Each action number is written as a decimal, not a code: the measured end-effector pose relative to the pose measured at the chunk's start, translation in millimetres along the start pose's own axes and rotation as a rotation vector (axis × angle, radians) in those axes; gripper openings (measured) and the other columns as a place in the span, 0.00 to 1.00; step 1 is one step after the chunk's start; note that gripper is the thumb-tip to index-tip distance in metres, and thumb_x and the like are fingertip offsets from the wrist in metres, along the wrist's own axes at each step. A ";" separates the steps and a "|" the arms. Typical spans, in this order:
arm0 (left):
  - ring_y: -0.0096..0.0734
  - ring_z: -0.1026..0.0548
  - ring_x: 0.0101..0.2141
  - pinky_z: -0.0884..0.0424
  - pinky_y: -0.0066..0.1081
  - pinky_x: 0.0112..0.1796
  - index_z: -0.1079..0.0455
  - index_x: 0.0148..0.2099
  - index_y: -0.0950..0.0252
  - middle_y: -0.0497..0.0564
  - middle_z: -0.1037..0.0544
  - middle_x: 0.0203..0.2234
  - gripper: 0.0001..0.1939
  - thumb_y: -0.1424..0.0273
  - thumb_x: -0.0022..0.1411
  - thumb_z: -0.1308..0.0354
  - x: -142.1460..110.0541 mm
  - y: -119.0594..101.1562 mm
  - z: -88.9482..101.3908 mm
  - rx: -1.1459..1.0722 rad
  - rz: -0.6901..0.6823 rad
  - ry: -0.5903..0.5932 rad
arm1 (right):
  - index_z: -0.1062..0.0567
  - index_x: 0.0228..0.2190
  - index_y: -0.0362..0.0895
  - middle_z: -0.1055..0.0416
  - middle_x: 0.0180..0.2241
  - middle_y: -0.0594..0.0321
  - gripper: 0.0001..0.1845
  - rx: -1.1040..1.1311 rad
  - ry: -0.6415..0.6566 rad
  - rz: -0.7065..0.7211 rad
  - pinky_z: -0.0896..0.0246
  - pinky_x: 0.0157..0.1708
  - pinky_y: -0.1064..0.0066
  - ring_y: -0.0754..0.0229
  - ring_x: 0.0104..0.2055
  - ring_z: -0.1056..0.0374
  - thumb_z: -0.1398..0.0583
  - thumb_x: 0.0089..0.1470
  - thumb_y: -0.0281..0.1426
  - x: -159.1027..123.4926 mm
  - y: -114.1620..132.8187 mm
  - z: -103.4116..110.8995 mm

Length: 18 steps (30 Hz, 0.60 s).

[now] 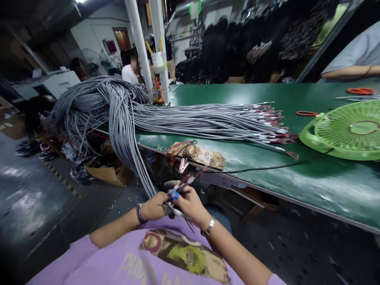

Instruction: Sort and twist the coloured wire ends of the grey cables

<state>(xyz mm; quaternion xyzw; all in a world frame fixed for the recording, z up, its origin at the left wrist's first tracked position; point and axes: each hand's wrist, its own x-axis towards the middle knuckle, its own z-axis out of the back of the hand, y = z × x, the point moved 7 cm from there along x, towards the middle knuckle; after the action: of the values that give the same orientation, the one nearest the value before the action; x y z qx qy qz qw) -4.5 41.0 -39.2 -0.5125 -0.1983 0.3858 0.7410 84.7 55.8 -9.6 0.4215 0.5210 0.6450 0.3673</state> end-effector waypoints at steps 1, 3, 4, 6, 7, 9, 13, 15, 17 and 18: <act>0.32 0.27 0.26 0.28 0.32 0.32 0.30 0.29 0.68 0.50 0.27 0.21 0.19 0.55 0.56 0.42 0.7 2.2 -1.8 -0.125 0.035 0.038 | 0.23 0.36 0.45 0.25 0.32 0.58 0.20 0.030 -0.009 -0.011 0.32 0.38 0.63 0.55 0.35 0.29 0.41 0.52 0.47 -2.5 0.5 6.9; 0.30 0.28 0.22 0.29 0.31 0.28 0.32 0.27 0.67 0.49 0.28 0.19 0.28 0.44 0.52 0.42 -0.5 10.2 -4.0 -0.344 0.123 0.089 | 0.24 0.37 0.45 0.26 0.30 0.60 0.21 0.039 -0.050 -0.013 0.33 0.35 0.66 0.57 0.32 0.31 0.42 0.53 0.49 -5.2 5.6 20.0; 0.28 0.29 0.21 0.30 0.31 0.27 0.33 0.27 0.67 0.49 0.28 0.18 0.31 0.40 0.48 0.43 -2.0 14.6 -4.3 -0.423 0.162 0.100 | 0.24 0.37 0.45 0.27 0.29 0.61 0.21 0.022 -0.070 -0.007 0.33 0.33 0.67 0.58 0.31 0.32 0.42 0.53 0.49 -5.0 9.6 24.9; 0.26 0.31 0.19 0.32 0.29 0.25 0.33 0.27 0.67 0.49 0.28 0.18 0.34 0.37 0.43 0.42 -6.1 21.6 -4.2 -0.514 0.210 0.110 | 0.24 0.35 0.45 0.30 0.24 0.64 0.23 -0.017 -0.083 0.001 0.36 0.28 0.70 0.61 0.26 0.36 0.43 0.53 0.51 -1.1 18.3 29.0; 0.25 0.31 0.19 0.32 0.28 0.25 0.34 0.26 0.68 0.49 0.28 0.18 0.35 0.36 0.42 0.42 -8.5 23.9 -3.9 -0.531 0.218 0.110 | 0.24 0.33 0.45 0.32 0.22 0.65 0.24 -0.033 -0.081 0.002 0.38 0.26 0.71 0.62 0.24 0.38 0.44 0.54 0.52 1.9 22.0 28.5; 0.24 0.32 0.19 0.33 0.27 0.25 0.33 0.24 0.68 0.49 0.29 0.16 0.35 0.36 0.43 0.43 -13.6 26.2 -2.6 -0.525 0.205 0.093 | 0.24 0.29 0.45 0.34 0.20 0.65 0.27 -0.048 -0.087 -0.007 0.40 0.24 0.71 0.63 0.22 0.40 0.46 0.53 0.55 7.7 26.0 24.8; 0.21 0.36 0.18 0.36 0.25 0.23 0.33 0.23 0.68 0.45 0.33 0.14 0.33 0.39 0.41 0.38 -24.9 29.9 2.0 -0.457 0.178 -0.022 | 0.22 0.34 0.44 0.28 0.23 0.62 0.30 0.045 -0.123 -0.101 0.40 0.22 0.72 0.63 0.21 0.39 0.46 0.52 0.57 7.3 12.0 14.0; 0.20 0.37 0.17 0.38 0.24 0.20 0.33 0.25 0.68 0.44 0.33 0.16 0.32 0.41 0.36 0.35 -29.9 33.6 2.4 -0.453 0.199 -0.068 | 0.22 0.38 0.43 0.26 0.25 0.60 0.30 0.114 -0.141 -0.154 0.40 0.22 0.72 0.63 0.22 0.39 0.45 0.52 0.56 1.3 -1.7 10.9; 0.20 0.37 0.17 0.39 0.24 0.20 0.34 0.25 0.68 0.45 0.32 0.15 0.32 0.40 0.39 0.36 -32.6 35.9 2.7 -0.458 0.195 -0.097 | 0.22 0.38 0.42 0.26 0.26 0.59 0.30 0.150 -0.180 -0.181 0.39 0.23 0.71 0.63 0.22 0.37 0.45 0.53 0.55 -5.6 -12.9 12.6; 0.20 0.36 0.17 0.38 0.24 0.20 0.35 0.24 0.68 0.46 0.32 0.15 0.32 0.39 0.43 0.40 -33.0 36.2 3.5 -0.459 0.175 -0.111 | 0.22 0.37 0.42 0.26 0.26 0.58 0.30 0.157 -0.209 -0.184 0.38 0.23 0.71 0.62 0.23 0.37 0.44 0.52 0.55 -8.7 -16.5 15.2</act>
<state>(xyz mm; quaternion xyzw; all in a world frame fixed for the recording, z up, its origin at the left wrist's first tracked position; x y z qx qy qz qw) -40.9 24.0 -67.5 -0.6604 -0.2762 0.4209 0.5571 102.6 56.5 -25.7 0.4643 0.5652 0.5185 0.4429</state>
